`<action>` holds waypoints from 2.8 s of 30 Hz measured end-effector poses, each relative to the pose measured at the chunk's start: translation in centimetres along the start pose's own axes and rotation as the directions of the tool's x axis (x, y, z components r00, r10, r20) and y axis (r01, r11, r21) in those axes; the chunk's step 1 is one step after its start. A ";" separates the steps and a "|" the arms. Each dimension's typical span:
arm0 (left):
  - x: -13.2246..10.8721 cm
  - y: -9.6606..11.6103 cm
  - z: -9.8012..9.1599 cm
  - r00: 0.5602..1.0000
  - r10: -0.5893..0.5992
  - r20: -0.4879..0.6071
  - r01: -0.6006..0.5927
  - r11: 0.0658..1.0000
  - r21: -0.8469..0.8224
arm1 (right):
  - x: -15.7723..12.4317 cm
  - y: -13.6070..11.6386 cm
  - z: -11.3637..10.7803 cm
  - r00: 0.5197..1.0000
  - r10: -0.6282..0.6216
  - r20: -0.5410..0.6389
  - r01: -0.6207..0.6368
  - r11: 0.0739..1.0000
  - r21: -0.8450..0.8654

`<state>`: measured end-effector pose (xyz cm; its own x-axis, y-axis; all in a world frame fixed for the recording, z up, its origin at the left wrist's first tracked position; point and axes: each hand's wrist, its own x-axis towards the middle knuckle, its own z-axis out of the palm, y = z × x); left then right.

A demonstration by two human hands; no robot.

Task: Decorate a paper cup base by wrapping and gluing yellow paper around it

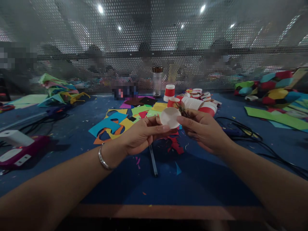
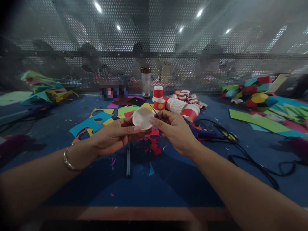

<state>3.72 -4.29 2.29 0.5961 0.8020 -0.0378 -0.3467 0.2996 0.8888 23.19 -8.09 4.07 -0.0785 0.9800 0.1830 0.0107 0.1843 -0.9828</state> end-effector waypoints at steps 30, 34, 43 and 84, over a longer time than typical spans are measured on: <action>0.9 2.2 -3.4 0.928 -0.084 0.362 -0.034 0.951 0.307 | -0.3 -0.5 0.1 0.992 -0.040 0.120 0.058 0.987 -0.151; 1.4 1.6 -3.7 0.942 0.110 0.318 -0.241 0.880 0.408 | -0.2 -0.3 0.0 0.987 -0.069 0.146 0.092 0.983 -0.161; 2.5 0.7 -4.6 0.826 0.452 0.337 -0.563 0.622 0.545 | -0.4 0.7 -0.5 0.969 -0.161 0.187 0.228 0.873 -0.432; 2.5 -0.2 -4.7 0.706 0.542 0.456 -0.695 0.407 0.593 | -0.5 0.7 -0.1 0.946 -0.142 0.291 0.302 0.713 -0.633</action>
<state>1.88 0.14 -0.15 0.5634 0.4928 0.6631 -0.1258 -0.7421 0.6584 23.36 -8.47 3.26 -0.3660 0.8790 0.3055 0.6153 0.4749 -0.6293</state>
